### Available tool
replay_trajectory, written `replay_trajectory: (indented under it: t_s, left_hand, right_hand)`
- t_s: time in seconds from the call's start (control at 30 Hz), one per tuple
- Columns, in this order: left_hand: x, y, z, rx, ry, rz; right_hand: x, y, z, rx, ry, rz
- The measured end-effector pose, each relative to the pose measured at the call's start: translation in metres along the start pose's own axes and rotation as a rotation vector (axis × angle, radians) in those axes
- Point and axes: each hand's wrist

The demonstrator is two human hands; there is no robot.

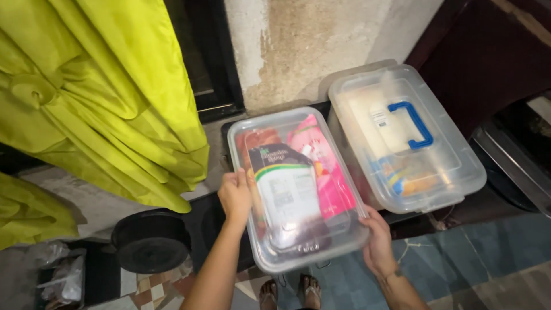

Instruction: Organize items into plastic containers on a table and clean the surface.

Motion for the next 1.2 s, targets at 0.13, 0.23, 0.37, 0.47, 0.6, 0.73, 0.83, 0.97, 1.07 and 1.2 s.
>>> replay_trajectory:
  t_s: [0.13,0.23,0.37,0.47,0.6,0.73,0.83,0.97,1.07,1.2]
  left_hand:
    - [-0.005,0.004,-0.012,-0.032,0.070,-0.083]
    - [-0.017,-0.007,-0.012,0.030,0.021,-0.052]
    - [-0.026,-0.018,-0.006,0.069,-0.009,-0.084]
    - [-0.021,-0.024,0.004,0.125,-0.022,-0.068]
    - [-0.011,-0.025,0.019,0.125,-0.003,-0.038]
    - [-0.008,-0.021,0.012,0.122,-0.034,-0.015]
    - [0.006,-0.004,0.004,0.030,0.088,-0.040]
    - [0.002,0.001,-0.001,-0.003,0.183,0.011]
    - [-0.003,0.004,-0.006,0.002,0.185,0.000]
    - [0.008,0.010,-0.017,0.019,0.190,-0.076]
  right_hand:
    - [-0.002,0.000,-0.013,0.041,0.056,-0.094]
    - [-0.013,-0.010,-0.023,0.054,0.049,-0.084]
    - [-0.009,-0.012,-0.023,0.030,0.052,-0.073]
    - [-0.010,-0.022,-0.020,0.017,0.045,-0.061]
    - [-0.025,-0.047,-0.008,0.023,-0.026,0.098]
    - [-0.011,-0.012,0.000,-0.007,-0.064,0.250]
    - [-0.005,0.001,0.000,-0.059,-0.052,0.261]
    - [-0.004,0.002,-0.003,-0.038,-0.055,0.212]
    - [-0.003,0.002,-0.003,-0.027,-0.057,0.199]
    - [0.002,0.010,-0.001,-0.052,-0.026,0.243]
Point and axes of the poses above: each hand's wrist, its own z-axis away from the middle knuckle, its own y-axis out of the palm, x = y × z, and after that the axes turned 15 degrees about -z, right-handed
